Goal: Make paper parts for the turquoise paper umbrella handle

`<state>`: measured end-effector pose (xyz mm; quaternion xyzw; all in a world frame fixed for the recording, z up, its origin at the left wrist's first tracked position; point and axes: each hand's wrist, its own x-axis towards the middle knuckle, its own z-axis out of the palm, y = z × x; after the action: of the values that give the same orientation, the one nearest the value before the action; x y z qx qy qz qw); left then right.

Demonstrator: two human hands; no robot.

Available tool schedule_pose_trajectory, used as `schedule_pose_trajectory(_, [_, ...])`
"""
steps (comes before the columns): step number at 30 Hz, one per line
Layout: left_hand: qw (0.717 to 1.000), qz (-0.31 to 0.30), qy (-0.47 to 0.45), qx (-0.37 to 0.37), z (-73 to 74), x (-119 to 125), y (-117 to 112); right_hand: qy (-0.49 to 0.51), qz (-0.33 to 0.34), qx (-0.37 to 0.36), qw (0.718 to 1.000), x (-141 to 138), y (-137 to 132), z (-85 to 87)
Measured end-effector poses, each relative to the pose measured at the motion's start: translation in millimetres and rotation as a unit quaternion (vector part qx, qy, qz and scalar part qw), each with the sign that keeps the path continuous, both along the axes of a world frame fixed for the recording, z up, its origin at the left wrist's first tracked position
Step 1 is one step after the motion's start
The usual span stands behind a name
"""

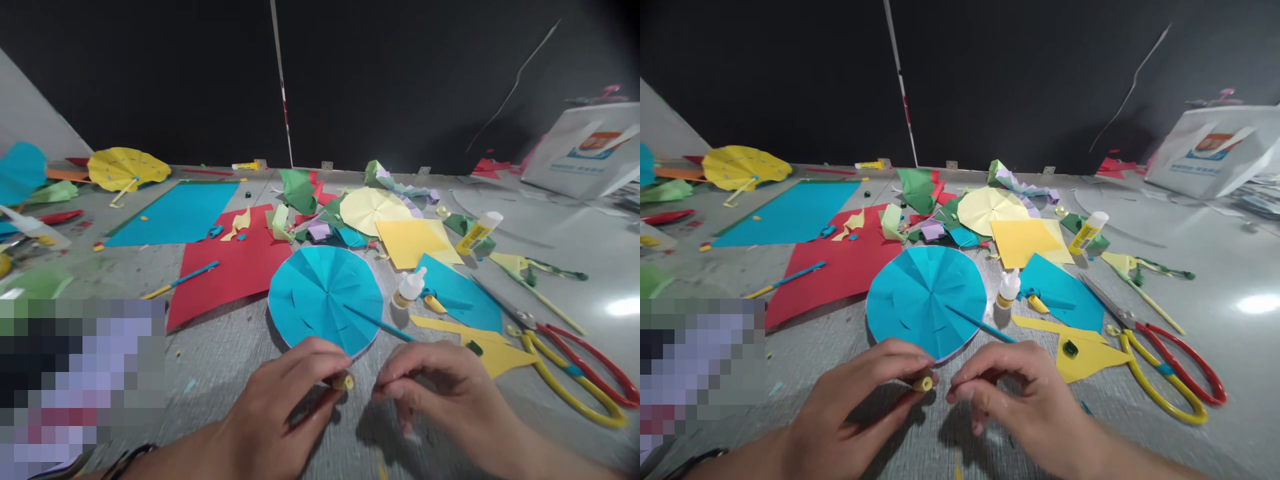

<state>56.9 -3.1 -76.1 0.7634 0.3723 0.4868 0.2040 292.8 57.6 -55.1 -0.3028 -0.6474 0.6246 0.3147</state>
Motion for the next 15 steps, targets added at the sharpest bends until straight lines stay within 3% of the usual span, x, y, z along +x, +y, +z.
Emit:
schedule_pose_trajectory(7, [1.0,0.005,0.022,0.008,4.5,-0.5,-1.3,-0.042,0.015,0.042,0.998,2.4,-1.4,0.2])
schedule_pose_trajectory(15, [1.0,0.001,0.005,-0.012,10.6,0.5,2.0,-0.023,0.03,0.041,0.998,2.4,-3.3,-2.7])
